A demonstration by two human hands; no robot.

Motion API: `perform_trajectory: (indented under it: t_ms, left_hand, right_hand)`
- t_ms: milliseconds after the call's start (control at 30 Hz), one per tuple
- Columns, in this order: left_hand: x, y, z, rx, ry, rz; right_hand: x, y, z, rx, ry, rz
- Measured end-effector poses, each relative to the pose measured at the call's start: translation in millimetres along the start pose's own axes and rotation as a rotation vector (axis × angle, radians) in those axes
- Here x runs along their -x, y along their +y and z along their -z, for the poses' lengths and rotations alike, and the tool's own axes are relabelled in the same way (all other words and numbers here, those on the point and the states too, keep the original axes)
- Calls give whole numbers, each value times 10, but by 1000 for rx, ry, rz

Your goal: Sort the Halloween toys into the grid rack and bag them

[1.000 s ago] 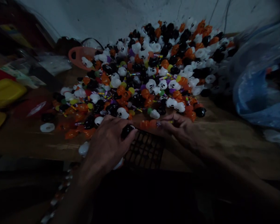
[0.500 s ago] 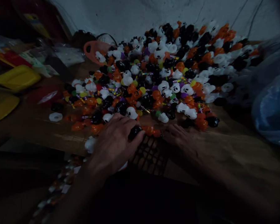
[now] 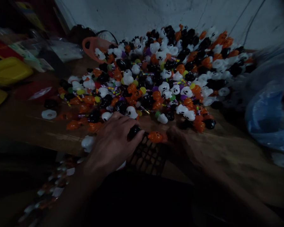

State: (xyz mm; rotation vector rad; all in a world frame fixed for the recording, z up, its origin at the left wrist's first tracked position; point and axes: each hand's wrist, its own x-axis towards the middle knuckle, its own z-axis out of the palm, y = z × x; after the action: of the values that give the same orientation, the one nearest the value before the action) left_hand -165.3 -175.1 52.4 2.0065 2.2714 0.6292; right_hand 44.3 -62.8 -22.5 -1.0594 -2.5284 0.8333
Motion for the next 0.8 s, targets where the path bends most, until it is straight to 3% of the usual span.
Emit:
perform_trajectory:
  t_ms: [167, 300, 467, 667, 800]
  left_hand:
    - [1, 19, 7, 17, 11, -7]
    - [6, 10, -11, 8, 26, -10]
    - [22, 2, -3, 21, 13, -6]
    - [6, -16, 1, 6, 10, 0]
    - [3, -55, -4, 30, 22, -31]
  right_hand:
    - [-10, -3, 32, 130, -46, 31]
    - [24, -7, 89, 72, -105, 147]
    - [44, -173, 156, -113, -30, 176]
    - [-202, -261, -116, -330, 98, 108]
    - [-411, -263, -325, -543, 61, 121]
